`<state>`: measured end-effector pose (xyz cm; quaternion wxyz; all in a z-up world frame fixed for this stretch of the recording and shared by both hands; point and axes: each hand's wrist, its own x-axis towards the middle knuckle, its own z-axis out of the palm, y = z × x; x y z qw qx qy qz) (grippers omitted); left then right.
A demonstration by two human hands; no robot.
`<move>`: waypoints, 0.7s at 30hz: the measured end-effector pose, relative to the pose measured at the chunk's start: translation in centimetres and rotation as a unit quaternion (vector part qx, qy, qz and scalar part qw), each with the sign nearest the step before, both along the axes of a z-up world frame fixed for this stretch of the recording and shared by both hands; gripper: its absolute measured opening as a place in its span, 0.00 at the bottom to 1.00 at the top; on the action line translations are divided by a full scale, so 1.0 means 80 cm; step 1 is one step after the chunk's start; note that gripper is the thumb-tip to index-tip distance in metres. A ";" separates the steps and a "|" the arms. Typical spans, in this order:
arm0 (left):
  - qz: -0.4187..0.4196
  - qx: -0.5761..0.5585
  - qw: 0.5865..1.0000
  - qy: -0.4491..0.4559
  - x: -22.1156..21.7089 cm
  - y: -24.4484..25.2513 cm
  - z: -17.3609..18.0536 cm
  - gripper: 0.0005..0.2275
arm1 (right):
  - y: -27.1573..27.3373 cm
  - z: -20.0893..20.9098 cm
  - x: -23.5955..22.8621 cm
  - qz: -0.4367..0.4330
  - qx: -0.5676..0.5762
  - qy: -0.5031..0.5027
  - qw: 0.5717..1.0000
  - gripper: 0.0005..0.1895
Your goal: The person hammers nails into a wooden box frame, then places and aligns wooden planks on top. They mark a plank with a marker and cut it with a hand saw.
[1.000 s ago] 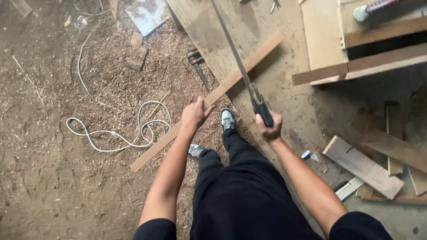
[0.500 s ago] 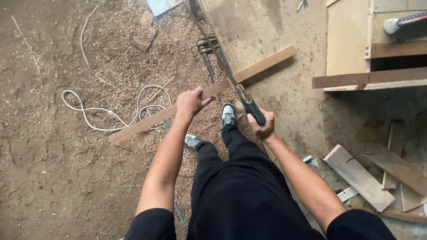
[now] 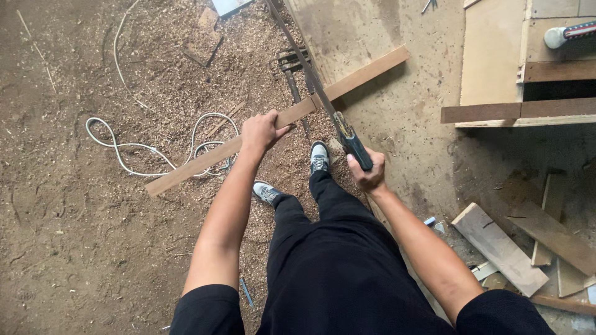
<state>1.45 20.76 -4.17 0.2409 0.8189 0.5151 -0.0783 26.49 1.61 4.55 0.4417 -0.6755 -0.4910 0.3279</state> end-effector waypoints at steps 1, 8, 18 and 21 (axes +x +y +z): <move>-0.004 0.000 1.000 0.003 0.000 -0.001 -0.002 0.27 | -0.001 0.001 0.001 0.004 -0.002 0.000 1.000 0.10; 0.001 0.007 1.000 -0.013 0.008 -0.005 -0.006 0.25 | -0.004 -0.005 -0.002 0.013 0.001 0.003 1.000 0.11; -0.008 -0.005 1.000 -0.024 0.006 -0.001 -0.009 0.22 | 0.001 -0.009 -0.008 0.019 -0.018 -0.014 1.000 0.17; -0.010 0.002 1.000 -0.024 0.005 0.004 -0.006 0.23 | 0.007 0.004 -0.012 0.020 -0.029 -0.019 0.999 0.17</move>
